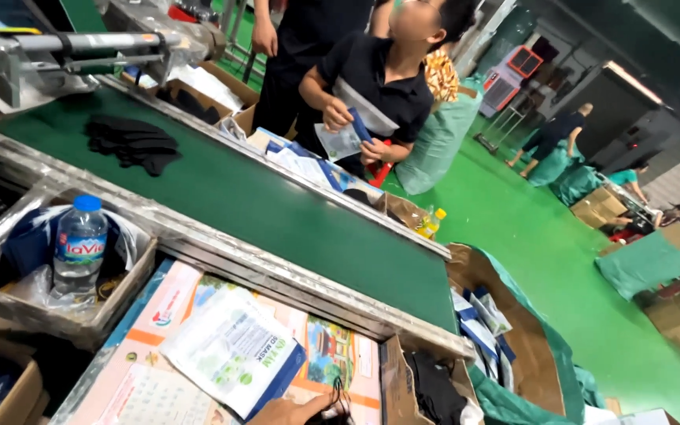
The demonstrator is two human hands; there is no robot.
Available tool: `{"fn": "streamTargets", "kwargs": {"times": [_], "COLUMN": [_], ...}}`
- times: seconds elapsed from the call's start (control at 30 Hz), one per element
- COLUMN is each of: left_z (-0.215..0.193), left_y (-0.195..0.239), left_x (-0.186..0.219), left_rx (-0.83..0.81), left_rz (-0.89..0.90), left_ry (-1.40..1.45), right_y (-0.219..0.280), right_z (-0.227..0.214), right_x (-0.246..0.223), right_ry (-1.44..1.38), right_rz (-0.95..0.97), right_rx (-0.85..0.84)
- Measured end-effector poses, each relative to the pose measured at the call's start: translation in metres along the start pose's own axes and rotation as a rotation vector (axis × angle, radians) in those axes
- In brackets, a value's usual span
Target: Packaging black face masks into plastic bags and containers in a factory setting.
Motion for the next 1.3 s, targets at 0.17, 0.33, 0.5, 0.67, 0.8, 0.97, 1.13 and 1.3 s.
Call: {"fn": "streamTargets", "kwargs": {"times": [0.17, 0.33, 0.5, 0.67, 0.8, 0.97, 1.13, 1.3], "left_z": [-0.045, -0.059, -0.116, -0.102, -0.052, -0.060, -0.087, -0.174], "left_y": [0.021, 0.053, 0.023, 0.026, -0.004, -0.014, 0.005, 0.030], "left_x": [0.053, 0.119, 0.091, 0.029, -0.034, -0.028, 0.039, 0.088], "left_rx": [-0.075, -0.104, 0.396, 0.593, 0.485, 0.419, 0.375, 0.625], "left_rz": [0.140, 0.485, 0.181, 0.079, 0.041, 0.071, 0.217, 0.190], "left_ry": [0.087, 0.269, 0.066, -0.388, -0.660, -0.785, -0.305, -0.092], "right_y": [0.028, 0.156, 0.068, 0.045, 0.022, 0.067, 0.067, -0.019], "right_z": [0.035, 0.033, -0.002, -0.039, -0.020, 0.041, 0.115, 0.035], "right_x": [0.046, 0.049, -0.055, -0.094, -0.096, 0.017, 0.018, -0.107], "right_ry": [-0.026, -0.045, 0.037, -0.510, -0.483, -0.529, -1.027, -0.400], "right_rz": [0.163, 0.429, 0.726, 0.793, 0.803, 0.807, 1.051, 0.705], "right_rx": [-0.190, -0.374, 0.007, 0.499, 0.496, 0.334, 0.470, 0.493]}}
Point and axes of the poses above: each hand's wrist, its own y-axis away from the middle knuckle, its own z-axis out of the palm, x = y × z, the point moved 8 cm from there along -y, towards the middle knuckle, and after that the axes turned 2 degrees about z, right-handed, at the moved point
